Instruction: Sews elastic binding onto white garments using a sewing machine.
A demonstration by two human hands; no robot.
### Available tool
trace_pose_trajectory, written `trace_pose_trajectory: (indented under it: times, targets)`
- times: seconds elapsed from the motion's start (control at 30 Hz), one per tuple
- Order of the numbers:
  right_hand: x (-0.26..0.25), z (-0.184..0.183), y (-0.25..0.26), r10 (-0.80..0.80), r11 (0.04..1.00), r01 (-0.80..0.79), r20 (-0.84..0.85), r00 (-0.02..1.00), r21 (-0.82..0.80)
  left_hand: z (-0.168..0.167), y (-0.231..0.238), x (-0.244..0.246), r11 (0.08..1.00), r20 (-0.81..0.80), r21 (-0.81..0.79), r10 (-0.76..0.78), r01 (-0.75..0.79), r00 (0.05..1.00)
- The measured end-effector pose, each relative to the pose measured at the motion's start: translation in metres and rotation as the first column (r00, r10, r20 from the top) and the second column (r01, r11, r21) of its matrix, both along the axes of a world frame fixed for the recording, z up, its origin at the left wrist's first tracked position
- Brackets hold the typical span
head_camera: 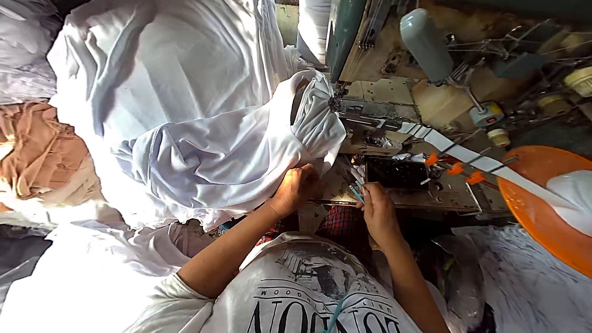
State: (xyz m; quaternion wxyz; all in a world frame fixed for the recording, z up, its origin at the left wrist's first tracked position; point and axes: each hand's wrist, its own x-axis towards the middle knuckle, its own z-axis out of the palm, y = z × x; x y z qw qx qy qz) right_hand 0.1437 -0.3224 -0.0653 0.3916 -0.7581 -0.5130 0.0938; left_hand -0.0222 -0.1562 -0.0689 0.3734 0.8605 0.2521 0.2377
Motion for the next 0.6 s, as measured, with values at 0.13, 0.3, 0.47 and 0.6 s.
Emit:
trace_pose_trajectory:
  times: [0.13,0.3,0.47,0.6]
  targets:
    - [0.004,-0.008,-0.012,0.219,0.976,-0.115,-0.820,0.528,0.186,-0.009,-0.007,-0.006,0.927,0.248,-0.370,0.039,0.058,0.968]
    - [-0.004,-0.009,-0.006,0.206,0.975,-0.062,-0.752,0.626,0.216,-0.006,-0.020,-0.013,0.674,0.366,-0.719,0.161,0.169,0.917]
    - [-0.013,-0.013,0.009,0.198,0.978,-0.209,0.230,0.953,0.024,-0.006,-0.026,-0.017,0.588,0.374,-0.789,0.227,0.180,0.899]
    - [-0.021,-0.015,0.022,0.147,0.973,-0.212,0.455,0.878,0.096,-0.009,-0.028,-0.017,0.593,0.382,-0.788,0.261,0.165,0.886]
